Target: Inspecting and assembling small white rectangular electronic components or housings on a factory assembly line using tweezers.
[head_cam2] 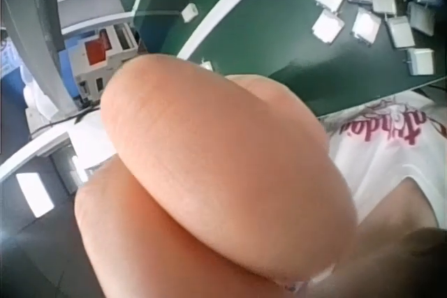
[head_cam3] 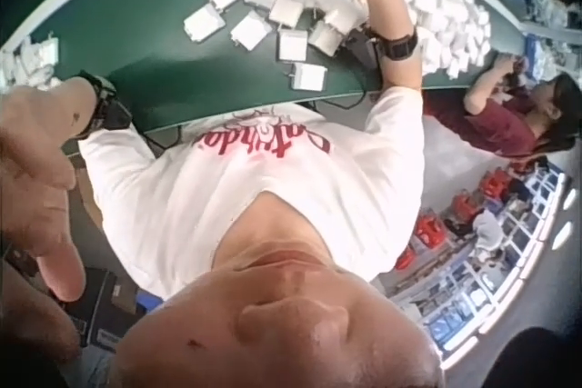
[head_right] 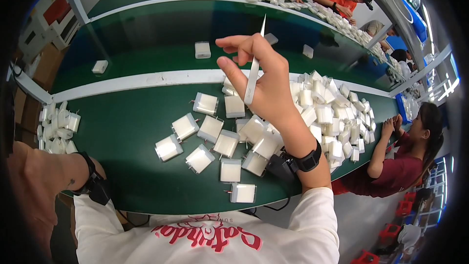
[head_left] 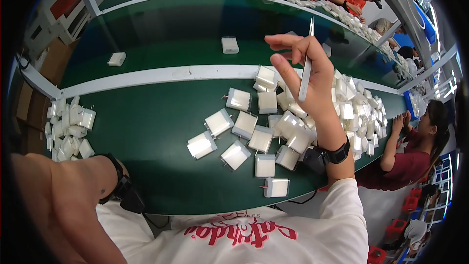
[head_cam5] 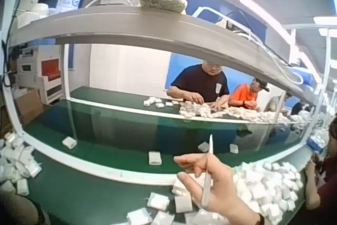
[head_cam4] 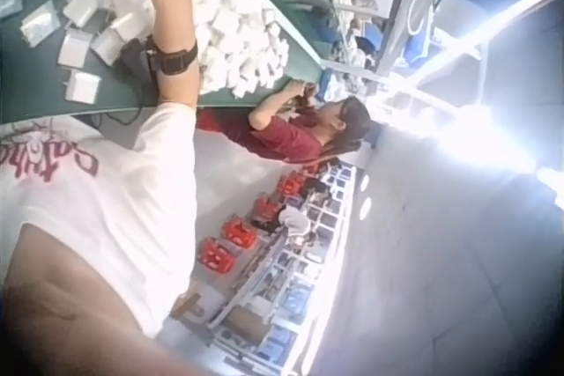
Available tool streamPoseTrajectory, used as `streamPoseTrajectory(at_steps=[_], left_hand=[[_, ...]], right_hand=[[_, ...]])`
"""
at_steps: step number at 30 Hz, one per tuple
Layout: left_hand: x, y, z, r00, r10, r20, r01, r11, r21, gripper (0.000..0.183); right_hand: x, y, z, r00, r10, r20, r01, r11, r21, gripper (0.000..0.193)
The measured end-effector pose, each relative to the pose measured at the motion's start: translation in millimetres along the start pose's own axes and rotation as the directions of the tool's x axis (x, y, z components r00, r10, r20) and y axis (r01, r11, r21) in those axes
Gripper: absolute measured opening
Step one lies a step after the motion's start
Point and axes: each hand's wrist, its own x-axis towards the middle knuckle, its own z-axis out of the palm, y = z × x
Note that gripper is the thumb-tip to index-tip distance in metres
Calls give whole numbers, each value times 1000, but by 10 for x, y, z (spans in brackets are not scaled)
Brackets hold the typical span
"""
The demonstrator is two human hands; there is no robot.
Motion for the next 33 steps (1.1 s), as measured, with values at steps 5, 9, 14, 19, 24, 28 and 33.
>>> streamPoseTrajectory(at_steps=[5,9,14,19,24,28,33], left_hand=[[-181,118,103,986,-117,-120,146,951,274,15],[-227,111,368,949,-157,-274,272,846,459,19],[-201,123,453,852,-213,-478,492,638,593,26],[-424,262,545,713,-235,-661,691,397,604,32],[-498,66,692,537,-215,-816,843,185,506,39],[804,-403,493,755,-199,-625,605,579,547,38],[641,-550,397,980,71,-184,-27,972,232,39]], right_hand=[[-10,-36,116,999,31,38,-30,999,-16,28],[-63,18,102,999,12,51,-10,999,-49,27],[-78,-3,76,998,28,52,-25,997,-67,26],[-42,-23,114,996,18,83,-12,997,-76,25],[-118,92,-45,997,1,81,11,989,-147,25],[27,-11,-3,997,-22,69,30,993,-116,26],[140,-63,-188,995,-84,-47,81,995,-62,22]])
